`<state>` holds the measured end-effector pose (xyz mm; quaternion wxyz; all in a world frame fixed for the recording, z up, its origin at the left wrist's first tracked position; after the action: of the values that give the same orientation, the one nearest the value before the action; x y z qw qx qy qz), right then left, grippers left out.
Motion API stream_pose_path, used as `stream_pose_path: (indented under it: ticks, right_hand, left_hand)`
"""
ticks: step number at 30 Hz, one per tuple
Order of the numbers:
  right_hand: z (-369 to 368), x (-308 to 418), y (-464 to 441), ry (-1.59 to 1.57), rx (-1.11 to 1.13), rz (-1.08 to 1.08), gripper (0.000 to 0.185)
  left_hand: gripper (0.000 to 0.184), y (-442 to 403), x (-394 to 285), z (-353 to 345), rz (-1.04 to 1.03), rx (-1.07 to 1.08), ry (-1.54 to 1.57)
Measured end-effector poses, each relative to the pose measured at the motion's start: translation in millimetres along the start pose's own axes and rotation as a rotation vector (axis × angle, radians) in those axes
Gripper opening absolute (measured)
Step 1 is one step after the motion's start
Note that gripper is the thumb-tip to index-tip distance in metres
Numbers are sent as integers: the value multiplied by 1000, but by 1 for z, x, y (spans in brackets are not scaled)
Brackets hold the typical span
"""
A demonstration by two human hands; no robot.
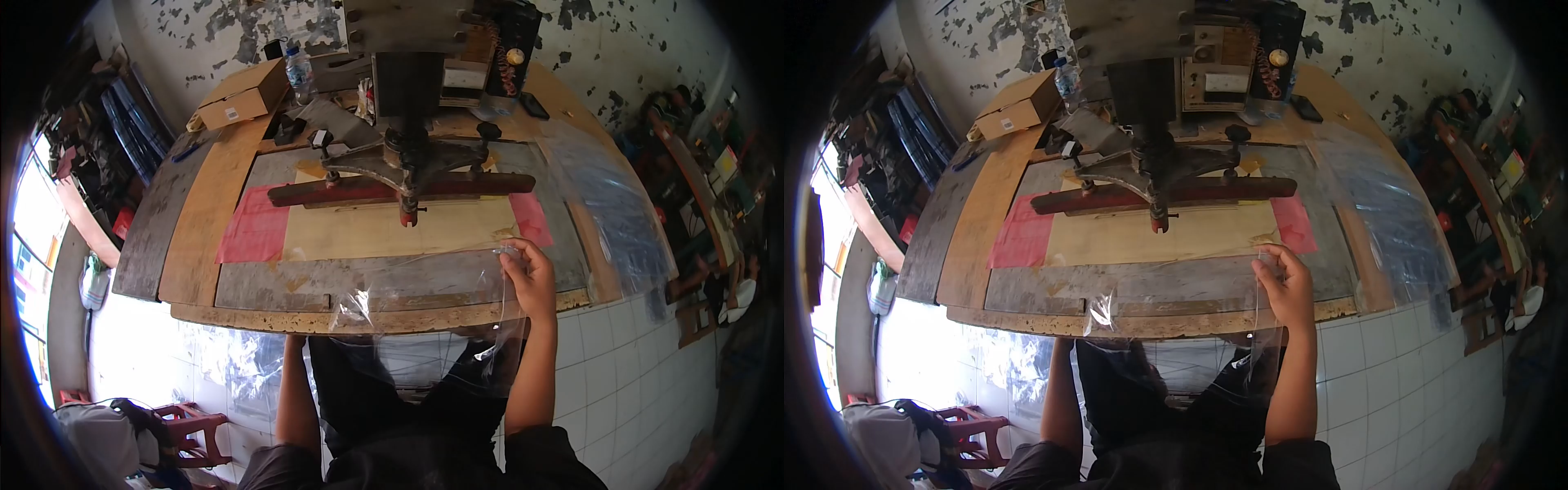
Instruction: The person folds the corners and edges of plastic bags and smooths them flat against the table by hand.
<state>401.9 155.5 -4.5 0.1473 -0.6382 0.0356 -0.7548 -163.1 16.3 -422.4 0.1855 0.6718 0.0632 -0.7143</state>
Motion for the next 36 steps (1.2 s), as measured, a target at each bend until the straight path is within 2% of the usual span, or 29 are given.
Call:
stream_pose_path:
  ticks: [36]
  right_hand:
    - [1,-6,-2,27,-3,-11,28]
  left_hand:
    - [55,0,11,-2,-8,30,-33]
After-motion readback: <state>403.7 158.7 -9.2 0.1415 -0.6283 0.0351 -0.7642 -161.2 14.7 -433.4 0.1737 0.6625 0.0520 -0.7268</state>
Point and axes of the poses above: each hand's wrist, its own y-axis away from the middle knuckle, its own z-axis out of the back of the hand, x = y × z, the point moved 3 cm from there along -y, towards the middle knuckle, and after that the axes turned 3 degrees about x, right-handed, at the moved point
